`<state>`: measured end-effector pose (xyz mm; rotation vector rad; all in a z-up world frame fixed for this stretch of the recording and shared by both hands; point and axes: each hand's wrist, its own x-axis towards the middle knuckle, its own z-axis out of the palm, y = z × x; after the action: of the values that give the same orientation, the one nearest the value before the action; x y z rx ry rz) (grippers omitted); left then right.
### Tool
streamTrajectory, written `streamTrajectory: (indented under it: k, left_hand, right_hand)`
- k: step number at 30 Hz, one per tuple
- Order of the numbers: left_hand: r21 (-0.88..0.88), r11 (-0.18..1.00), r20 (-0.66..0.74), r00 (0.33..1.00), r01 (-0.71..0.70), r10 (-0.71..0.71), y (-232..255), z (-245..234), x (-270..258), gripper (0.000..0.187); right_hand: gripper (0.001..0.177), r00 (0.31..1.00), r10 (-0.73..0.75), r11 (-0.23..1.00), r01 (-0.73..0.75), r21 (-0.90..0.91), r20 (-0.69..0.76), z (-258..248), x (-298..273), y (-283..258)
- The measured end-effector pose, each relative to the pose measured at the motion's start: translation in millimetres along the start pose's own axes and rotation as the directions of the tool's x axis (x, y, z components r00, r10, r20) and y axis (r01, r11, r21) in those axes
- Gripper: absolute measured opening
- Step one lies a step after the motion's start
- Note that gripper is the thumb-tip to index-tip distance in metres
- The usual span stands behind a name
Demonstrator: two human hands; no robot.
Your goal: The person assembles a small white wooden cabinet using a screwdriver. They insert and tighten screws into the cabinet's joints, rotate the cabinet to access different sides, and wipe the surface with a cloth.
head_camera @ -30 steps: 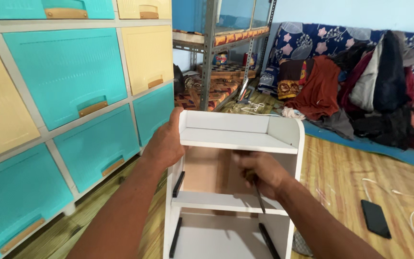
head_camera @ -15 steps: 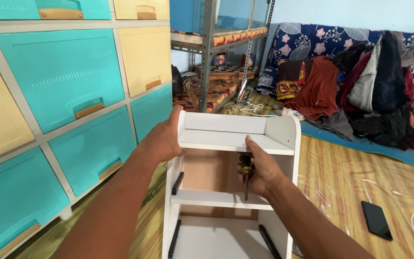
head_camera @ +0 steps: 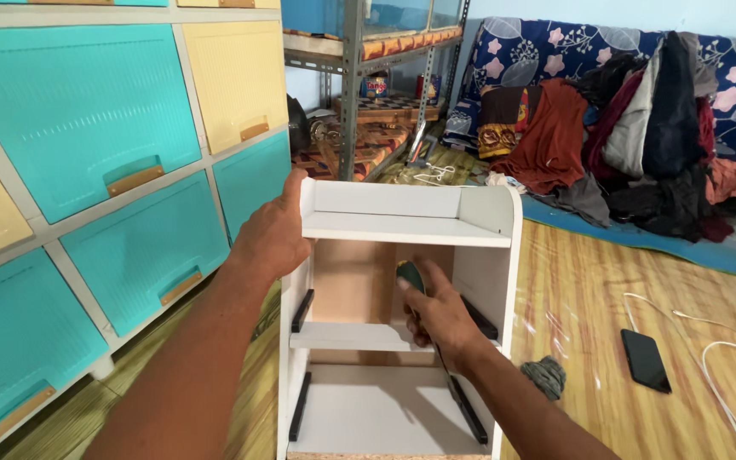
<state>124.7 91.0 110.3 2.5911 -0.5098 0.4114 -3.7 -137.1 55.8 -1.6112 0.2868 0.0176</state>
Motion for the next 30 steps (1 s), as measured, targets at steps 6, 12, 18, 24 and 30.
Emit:
streamTrajectory:
  k: [6, 12, 18, 24, 30]
  left_hand:
    - [0.044, 0.999, -0.093, 0.995, -0.025, 0.029, -3, 8, -6, 0.084]
    - [0.05, 0.999, -0.071, 0.997, -0.01, 0.013, -3, 9, 4, 0.084]
    - [0.02, 1.0, -0.07, 0.997, 0.018, -0.016, 1, 11, 6, 0.082]
    - [0.034, 0.999, -0.061, 0.998, 0.024, -0.022, 2, 7, -6, 0.083]
    - [0.034, 0.999, -0.057, 0.998, 0.037, -0.035, 5, 5, -10, 0.084]
  right_hand:
    - [0.032, 0.996, 0.084, 0.964, -0.077, 0.256, -0.018, 11, 12, -19]
    - [0.026, 0.998, 0.061, 0.986, -0.061, 0.154, 0.006, 3, 5, -11]
    - [0.022, 0.997, 0.077, 0.944, -0.08, 0.32, 0.023, -2, 26, 7]
    - [0.03, 0.989, 0.099, 0.967, -0.123, 0.223, 0.113, -1, 32, 18]
    - [0.063, 0.994, -0.063, 0.968, 0.04, 0.248, 0.086, 6, 12, -2]
